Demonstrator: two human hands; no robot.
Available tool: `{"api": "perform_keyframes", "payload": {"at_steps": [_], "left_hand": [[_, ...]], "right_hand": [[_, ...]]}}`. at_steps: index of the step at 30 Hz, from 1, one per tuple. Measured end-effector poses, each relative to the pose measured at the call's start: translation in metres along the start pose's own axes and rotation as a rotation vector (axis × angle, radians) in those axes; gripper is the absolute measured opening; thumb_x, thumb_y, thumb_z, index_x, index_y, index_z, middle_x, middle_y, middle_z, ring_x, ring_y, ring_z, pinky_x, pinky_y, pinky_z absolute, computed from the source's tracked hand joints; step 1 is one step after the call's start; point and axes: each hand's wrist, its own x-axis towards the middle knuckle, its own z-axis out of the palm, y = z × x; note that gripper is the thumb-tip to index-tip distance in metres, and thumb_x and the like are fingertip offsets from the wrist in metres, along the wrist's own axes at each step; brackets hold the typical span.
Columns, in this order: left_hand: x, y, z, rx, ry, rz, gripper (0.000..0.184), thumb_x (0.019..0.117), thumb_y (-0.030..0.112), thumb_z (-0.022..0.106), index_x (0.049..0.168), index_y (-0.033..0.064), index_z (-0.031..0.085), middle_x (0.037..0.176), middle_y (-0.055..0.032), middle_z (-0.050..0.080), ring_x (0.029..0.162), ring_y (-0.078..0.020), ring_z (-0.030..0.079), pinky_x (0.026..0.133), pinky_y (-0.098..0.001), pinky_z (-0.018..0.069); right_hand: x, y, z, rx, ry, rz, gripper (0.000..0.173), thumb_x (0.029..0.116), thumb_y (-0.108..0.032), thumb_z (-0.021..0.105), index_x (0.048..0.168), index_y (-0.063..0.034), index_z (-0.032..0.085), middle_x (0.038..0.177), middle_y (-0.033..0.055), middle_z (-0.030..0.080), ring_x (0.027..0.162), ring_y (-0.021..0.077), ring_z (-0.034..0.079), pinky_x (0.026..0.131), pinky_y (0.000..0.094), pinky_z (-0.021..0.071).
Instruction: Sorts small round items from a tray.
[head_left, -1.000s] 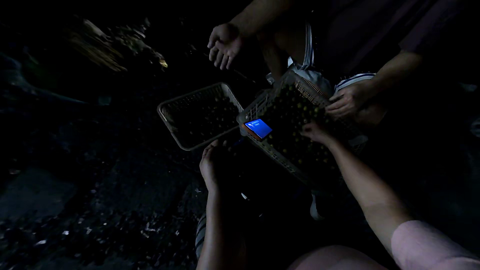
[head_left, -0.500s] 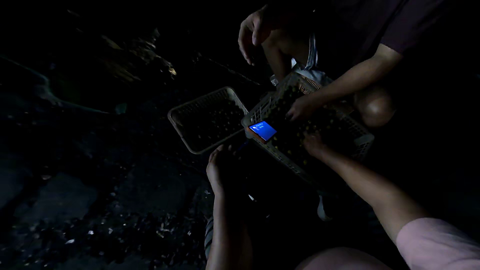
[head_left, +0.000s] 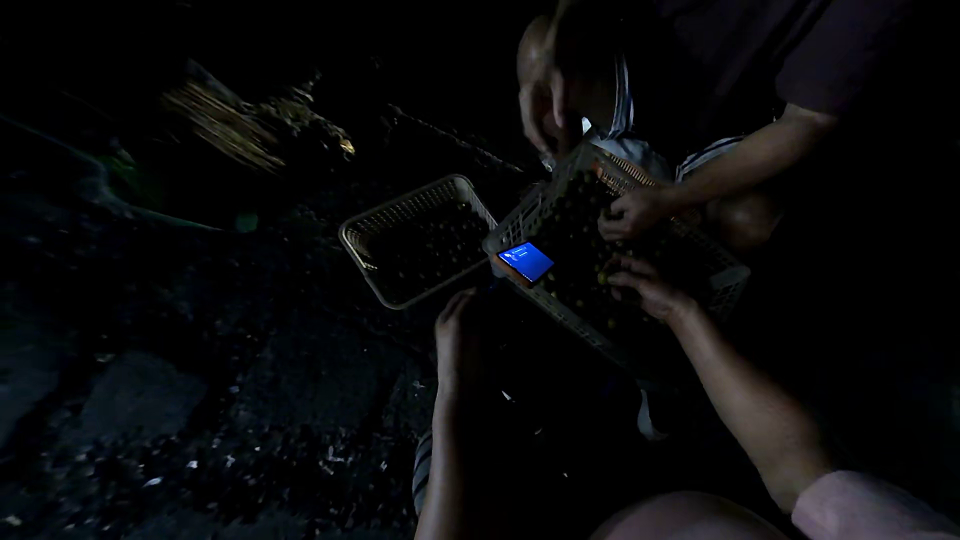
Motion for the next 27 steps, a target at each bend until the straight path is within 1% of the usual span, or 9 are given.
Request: {"api": "perform_keyframes", "payload": {"at_steps": [3,6,13,17,19,21,23,24,27], "left_hand": [[-0.01,0.002,0.016,0.277,-0.292,-0.079,0.027,0.1086,0.026,0.049,0.112,0.0075,0.068,0.088,0.0001,0.069,0.072,-0.0074,0.063,0.064,-0.0247,0.0545],[-0.011,-0.007,0.031,0.27,-0.47,-0.156,0.024,0.1064,0.021,0.054,0.121,0.0053,0.066,0.097,-0.0051,0.071,0.082,-0.0117,0.067,0.074,-0.0289,0.0579],[-0.013,-0.006,0.032,0.212,-0.419,-0.147,0.014,0.0958,0.0,0.064,0.11,0.0034,0.066,0.088,-0.0063,0.068,0.073,-0.0127,0.063,0.065,-0.0281,0.0553],[-0.009,-0.007,0.02,0.211,-0.406,-0.022,0.017,0.0931,0.002,0.068,0.11,0.0033,0.066,0.091,-0.0068,0.069,0.076,-0.0134,0.065,0.068,-0.0287,0.0574],[-0.008,-0.004,0.02,0.248,-0.423,-0.017,0.017,0.0931,0.001,0.068,0.11,0.0029,0.066,0.09,-0.0074,0.069,0.077,-0.0141,0.066,0.068,-0.029,0.0576],[-0.008,-0.004,0.02,0.295,-0.453,-0.047,0.017,0.093,0.0,0.068,0.11,0.0024,0.065,0.09,-0.0078,0.068,0.077,-0.0149,0.065,0.069,-0.0298,0.0575],[-0.009,-0.002,0.021,0.327,-0.482,-0.077,0.018,0.0941,0.002,0.068,0.112,0.002,0.066,0.093,-0.0071,0.069,0.08,-0.0142,0.066,0.073,-0.0297,0.058],[-0.01,-0.001,0.022,0.341,-0.482,-0.088,0.019,0.0957,0.003,0.067,0.114,0.0019,0.066,0.096,-0.0065,0.07,0.083,-0.0132,0.067,0.076,-0.0291,0.058],[-0.012,0.001,0.026,0.383,-0.417,-0.07,0.02,0.0993,0.008,0.065,0.118,0.0045,0.068,0.099,-0.0048,0.072,0.084,-0.0116,0.068,0.075,-0.0273,0.0581]], "right_hand": [[-0.015,-0.011,0.023,-0.022,-0.098,-0.118,0.027,0.0957,-0.016,0.061,0.119,-0.0038,0.062,0.088,0.0059,0.064,0.069,0.0109,0.058,0.063,0.0279,0.0529],[-0.023,-0.022,0.05,-0.176,-0.134,-0.207,0.025,0.0897,-0.004,0.073,0.114,0.001,0.066,0.105,0.0128,0.068,0.092,0.0182,0.067,0.082,0.0367,0.0592],[-0.022,-0.026,0.065,-0.282,-0.124,-0.247,0.031,0.09,-0.016,0.078,0.114,-0.0013,0.066,0.109,0.0126,0.067,0.097,0.0179,0.065,0.087,0.0365,0.0572],[0.005,-0.015,0.043,-0.598,-0.018,0.021,0.027,0.107,-0.02,0.055,0.116,0.0014,0.067,0.107,0.0196,0.069,0.095,0.0295,0.069,0.086,0.0478,0.0565],[0.023,0.002,0.034,-0.788,0.023,0.196,0.026,0.1065,-0.014,0.052,0.123,-0.0005,0.066,0.118,0.0232,0.068,0.106,0.0374,0.068,0.093,0.0551,0.0544],[0.036,0.021,0.031,-0.948,0.028,0.336,0.034,0.1015,-0.011,0.059,0.135,-0.0029,0.061,0.131,0.0241,0.063,0.122,0.0416,0.061,0.102,0.0603,0.0484],[0.036,0.028,0.034,-1.053,-0.025,0.426,0.051,0.1035,-0.016,0.056,0.152,-0.0029,0.045,0.138,0.0256,0.059,0.129,0.0435,0.056,0.107,0.061,0.0444],[0.034,0.028,0.038,-1.078,-0.047,0.446,0.052,0.1059,-0.018,0.052,0.154,-0.002,0.041,0.138,0.0257,0.058,0.129,0.0431,0.056,0.107,0.0599,0.0444],[0.034,0.027,0.043,-1.107,-0.098,0.466,0.041,0.1069,-0.019,0.05,0.142,0.0016,0.055,0.138,0.0247,0.06,0.131,0.0413,0.055,0.111,0.0588,0.0405]]}}
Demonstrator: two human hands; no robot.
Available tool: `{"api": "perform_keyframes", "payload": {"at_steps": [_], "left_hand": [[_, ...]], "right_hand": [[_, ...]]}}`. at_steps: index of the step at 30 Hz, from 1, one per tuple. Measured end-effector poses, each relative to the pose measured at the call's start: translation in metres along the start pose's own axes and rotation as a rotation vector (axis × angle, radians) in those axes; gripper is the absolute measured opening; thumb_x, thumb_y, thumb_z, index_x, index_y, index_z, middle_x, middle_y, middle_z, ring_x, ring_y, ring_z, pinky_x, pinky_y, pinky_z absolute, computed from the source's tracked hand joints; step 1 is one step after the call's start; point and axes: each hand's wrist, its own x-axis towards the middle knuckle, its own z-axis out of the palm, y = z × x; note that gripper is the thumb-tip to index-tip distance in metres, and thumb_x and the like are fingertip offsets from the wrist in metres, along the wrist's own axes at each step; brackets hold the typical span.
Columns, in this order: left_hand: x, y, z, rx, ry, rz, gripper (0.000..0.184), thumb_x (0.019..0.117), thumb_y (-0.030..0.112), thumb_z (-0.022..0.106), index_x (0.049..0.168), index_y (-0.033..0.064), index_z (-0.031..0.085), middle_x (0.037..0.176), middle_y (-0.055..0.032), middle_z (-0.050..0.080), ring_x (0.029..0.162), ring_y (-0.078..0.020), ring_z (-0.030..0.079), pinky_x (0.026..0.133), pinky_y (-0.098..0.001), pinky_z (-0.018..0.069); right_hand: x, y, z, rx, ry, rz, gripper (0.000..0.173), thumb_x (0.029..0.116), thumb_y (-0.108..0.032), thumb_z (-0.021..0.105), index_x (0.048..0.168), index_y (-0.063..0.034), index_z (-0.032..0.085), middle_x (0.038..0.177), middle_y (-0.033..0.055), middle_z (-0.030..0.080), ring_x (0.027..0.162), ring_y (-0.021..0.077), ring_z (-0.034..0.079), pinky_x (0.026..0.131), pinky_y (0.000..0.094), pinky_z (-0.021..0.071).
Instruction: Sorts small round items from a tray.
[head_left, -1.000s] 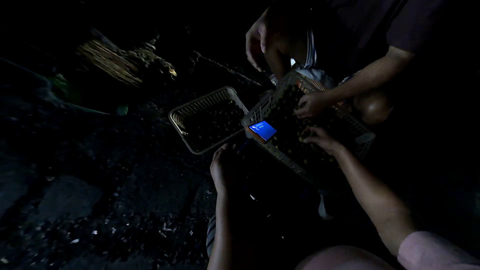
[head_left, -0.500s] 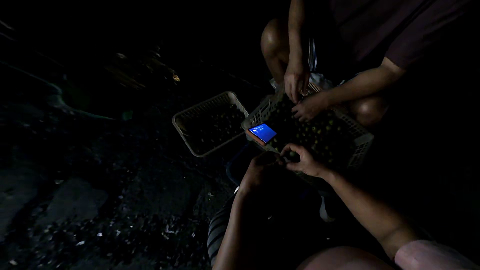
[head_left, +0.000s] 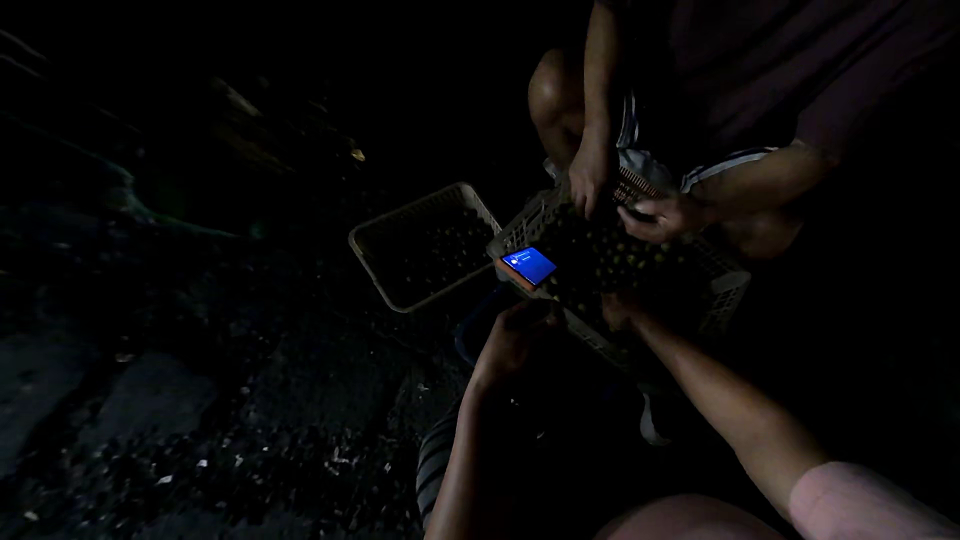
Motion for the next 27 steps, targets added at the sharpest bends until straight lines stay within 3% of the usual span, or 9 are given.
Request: {"api": "perform_keyframes", "payload": {"at_steps": [7,14,17,19,20,21,22,25,27], "left_hand": [[0.001,-0.005,-0.008,-0.406,-0.078,0.073,0.038,0.0974,-0.001,0.06,0.135,0.0045,0.057,0.112,-0.0157,0.07,0.091,-0.0242,0.071,0.082,-0.0385,0.0617],[-0.002,-0.005,-0.008,-0.629,-0.191,0.222,0.041,0.0861,0.0,0.069,0.124,0.0092,0.055,0.11,-0.0139,0.071,0.091,-0.0224,0.072,0.085,-0.0364,0.0603],[0.001,-0.01,-0.01,-0.642,-0.238,0.279,0.041,0.0854,-0.003,0.068,0.122,0.0109,0.057,0.111,-0.0139,0.071,0.092,-0.0227,0.071,0.085,-0.0372,0.0601],[0.002,-0.011,-0.011,-0.637,-0.248,0.301,0.042,0.0839,-0.004,0.068,0.121,0.0113,0.057,0.111,-0.014,0.071,0.092,-0.0223,0.071,0.084,-0.0373,0.0594],[0.002,-0.011,-0.011,-0.638,-0.249,0.305,0.042,0.0833,-0.005,0.068,0.121,0.0108,0.058,0.111,-0.0141,0.071,0.092,-0.022,0.071,0.083,-0.0372,0.0594],[0.001,-0.01,-0.011,-0.633,-0.246,0.309,0.041,0.0829,-0.005,0.069,0.119,0.0103,0.058,0.111,-0.014,0.07,0.092,-0.0217,0.07,0.083,-0.0372,0.0597],[-0.001,-0.01,-0.011,-0.625,-0.239,0.307,0.04,0.0822,-0.005,0.07,0.117,0.0098,0.059,0.11,-0.0138,0.07,0.091,-0.0213,0.07,0.082,-0.0369,0.0598],[-0.002,-0.008,-0.012,-0.554,-0.206,0.282,0.036,0.0811,-0.005,0.073,0.114,0.0075,0.065,0.105,-0.0121,0.069,0.088,-0.0194,0.068,0.08,-0.0357,0.0601],[-0.004,-0.005,-0.012,-0.502,-0.182,0.231,0.033,0.0825,-0.004,0.072,0.114,0.006,0.068,0.1,-0.0105,0.069,0.084,-0.0184,0.069,0.08,-0.0353,0.0611]], "right_hand": [[-0.009,-0.009,-0.009,-0.177,-0.061,0.035,0.047,0.107,-0.03,0.051,0.138,0.0041,0.056,0.139,0.0256,0.058,0.132,0.0403,0.055,0.109,0.0581,0.0428],[0.005,0.007,-0.009,-0.094,-0.094,-0.002,0.054,0.1027,-0.024,0.06,0.148,0.0021,0.046,0.146,0.0247,0.053,0.137,0.0394,0.05,0.114,0.0578,0.038],[0.006,0.015,-0.008,-0.003,-0.02,-0.02,0.049,0.0994,-0.026,0.064,0.139,0.0008,0.057,0.14,0.0241,0.058,0.133,0.0389,0.054,0.112,0.0582,0.0402],[0.004,0.021,-0.012,0.265,0.041,-0.057,0.044,0.0972,-0.026,0.07,0.13,0.0026,0.062,0.127,0.0227,0.065,0.116,0.0331,0.063,0.103,0.0514,0.05],[-0.001,0.022,-0.016,0.407,0.049,-0.093,0.042,0.0977,-0.026,0.07,0.129,0.0015,0.061,0.115,0.0188,0.066,0.099,0.0255,0.066,0.089,0.0429,0.0555],[-0.01,0.022,-0.019,0.582,0.04,-0.15,0.036,0.1,-0.022,0.066,0.128,0.0003,0.06,0.096,0.0111,0.062,0.074,0.0145,0.057,0.067,0.0302,0.0513],[-0.02,0.022,-0.021,0.793,0.012,-0.208,0.031,0.1022,-0.017,0.061,0.128,-0.0008,0.058,0.083,0.0051,0.056,0.062,0.0084,0.05,0.056,0.0233,0.0456],[-0.053,0.015,-0.029,1.236,-0.049,-0.387,0.025,0.1042,-0.013,0.046,0.125,-0.0066,0.059,0.072,-0.0036,0.054,0.055,0.0033,0.048,0.053,0.0186,0.0445],[-0.069,0.009,-0.032,1.363,-0.048,-0.496,0.024,0.0981,-0.014,0.049,0.117,-0.0104,0.063,0.072,-0.0052,0.055,0.053,0.0009,0.046,0.049,0.0157,0.0423]]}}
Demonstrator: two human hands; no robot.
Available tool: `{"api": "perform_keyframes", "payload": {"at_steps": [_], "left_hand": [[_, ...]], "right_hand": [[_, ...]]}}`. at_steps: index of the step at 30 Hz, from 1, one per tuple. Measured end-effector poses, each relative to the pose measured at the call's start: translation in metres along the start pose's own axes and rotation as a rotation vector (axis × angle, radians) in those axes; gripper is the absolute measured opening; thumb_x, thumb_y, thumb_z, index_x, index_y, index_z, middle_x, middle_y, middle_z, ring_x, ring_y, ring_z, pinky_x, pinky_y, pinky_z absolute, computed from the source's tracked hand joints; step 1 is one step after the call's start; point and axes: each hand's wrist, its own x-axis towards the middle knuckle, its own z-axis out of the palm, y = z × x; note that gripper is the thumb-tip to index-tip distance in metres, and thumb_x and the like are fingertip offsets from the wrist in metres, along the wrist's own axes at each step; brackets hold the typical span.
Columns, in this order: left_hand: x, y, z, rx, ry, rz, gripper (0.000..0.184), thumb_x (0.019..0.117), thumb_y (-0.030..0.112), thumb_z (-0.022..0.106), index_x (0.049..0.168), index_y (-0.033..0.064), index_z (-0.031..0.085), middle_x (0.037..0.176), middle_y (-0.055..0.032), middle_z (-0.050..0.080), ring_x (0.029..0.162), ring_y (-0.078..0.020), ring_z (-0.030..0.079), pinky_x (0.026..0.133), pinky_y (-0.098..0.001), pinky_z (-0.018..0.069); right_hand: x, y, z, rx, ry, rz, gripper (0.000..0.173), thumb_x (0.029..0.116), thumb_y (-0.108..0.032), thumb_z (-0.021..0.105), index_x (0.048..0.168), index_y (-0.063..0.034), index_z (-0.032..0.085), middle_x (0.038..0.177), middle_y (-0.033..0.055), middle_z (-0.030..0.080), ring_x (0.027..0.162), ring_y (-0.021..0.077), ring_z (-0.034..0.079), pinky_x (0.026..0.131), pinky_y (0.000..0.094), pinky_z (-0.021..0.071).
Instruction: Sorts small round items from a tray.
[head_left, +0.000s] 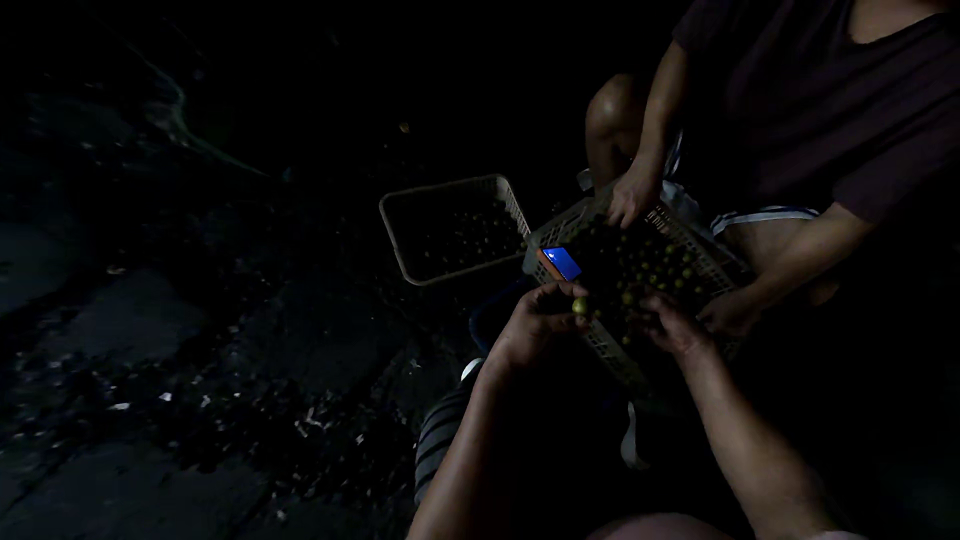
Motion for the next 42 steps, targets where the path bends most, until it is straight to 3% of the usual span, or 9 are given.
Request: {"api": "perform_keyframes", "payload": {"at_steps": [4,13,22,27,30,33,36,39,42], "left_hand": [[-0.001,0.003,0.004,0.118,0.025,-0.053,0.025,0.0895,-0.007,0.065,0.112,0.0039,0.065,0.096,-0.0093,0.068,0.081,-0.0172,0.067,0.076,-0.0335,0.0601],[-0.006,0.007,0.006,0.277,0.074,-0.148,0.015,0.0952,0.004,0.068,0.11,0.0063,0.069,0.094,-0.0057,0.07,0.08,-0.0132,0.065,0.072,-0.0287,0.057],[-0.01,0.011,0.002,0.504,0.09,-0.112,0.017,0.0986,0.007,0.065,0.115,0.008,0.069,0.093,-0.0035,0.07,0.075,-0.0107,0.064,0.066,-0.0277,0.0555],[-0.007,-0.001,-0.003,0.576,0.171,-0.129,0.018,0.1031,0.013,0.061,0.118,0.0067,0.068,0.097,-0.0064,0.069,0.075,-0.0135,0.063,0.067,-0.0313,0.055],[-0.006,-0.001,0.0,0.426,0.183,-0.16,0.018,0.104,0.018,0.06,0.115,0.0061,0.068,0.096,-0.0055,0.071,0.076,-0.0124,0.066,0.069,-0.029,0.0567],[-0.004,-0.003,0.005,0.27,0.147,-0.192,0.02,0.1052,0.017,0.056,0.115,0.0036,0.067,0.098,-0.0084,0.073,0.08,-0.0155,0.069,0.072,-0.0305,0.0586],[-0.001,-0.007,0.004,0.25,0.197,-0.186,0.021,0.106,0.019,0.055,0.116,0.0042,0.067,0.097,-0.0075,0.073,0.08,-0.0156,0.07,0.073,-0.0309,0.0593],[0.003,-0.01,-0.009,0.274,0.465,-0.095,0.023,0.1054,0.02,0.057,0.121,0.0057,0.065,0.101,-0.0058,0.071,0.079,-0.0124,0.067,0.071,-0.0313,0.0579],[0.007,-0.009,-0.023,0.088,0.798,0.019,0.03,0.1065,0.014,0.051,0.132,-0.001,0.055,0.111,-0.0114,0.066,0.089,-0.0138,0.065,0.079,-0.0332,0.0556]], "right_hand": [[-0.008,-0.008,0.007,0.23,-0.226,-0.142,0.02,0.0898,-0.032,0.072,0.105,-0.0181,0.071,0.063,-0.0097,0.054,0.049,-0.0013,0.046,0.049,0.0167,0.0425],[-0.015,-0.018,0.022,0.452,-0.452,-0.199,0.03,0.0925,-0.04,0.072,0.109,-0.0151,0.07,0.066,-0.0082,0.056,0.053,0.002,0.051,0.056,0.0205,0.0478],[-0.033,-0.039,0.052,-0.476,-0.217,-0.12,0.032,0.0886,-0.013,0.073,0.118,-0.0047,0.062,0.083,-0.001,0.062,0.055,0.0017,0.051,0.05,0.0162,0.0446],[-0.029,-0.03,0.054,-0.058,-0.192,-0.047,0.046,0.1064,-0.048,0.037,0.125,-0.0116,0.057,0.092,0.0022,0.065,0.072,0.0124,0.065,0.065,0.0287,0.0588],[-0.028,-0.026,0.052,0.196,-0.241,-0.041,0.063,0.1023,-0.066,0.032,0.128,-0.0163,0.06,0.115,0.0091,0.07,0.1,0.0247,0.07,0.088,0.0445,0.0597],[-0.027,-0.022,0.053,0.266,-0.242,-0.053,0.058,0.1021,-0.06,0.044,0.13,-0.0132,0.062,0.121,0.0131,0.069,0.105,0.0286,0.07,0.092,0.0478,0.0587],[-0.03,-0.023,0.057,0.094,-0.202,-0.031,0.043,0.1068,-0.036,0.034,0.132,-0.0114,0.058,0.123,0.0113,0.067,0.104,0.0249,0.069,0.086,0.042,0.0592],[-0.021,-0.032,0.075,-0.309,-0.158,0.092,0.032,0.102,-0.004,0.041,0.129,-0.0047,0.058,0.118,0.0106,0.065,0.094,0.0185,0.067,0.078,0.0334,0.058],[0.011,-0.046,0.094,-0.553,-0.264,0.118,0.03,0.1041,-0.003,0.046,0.132,-0.0032,0.056,0.121,0.012,0.064,0.094,0.0184,0.065,0.077,0.0345,0.0562]]}}
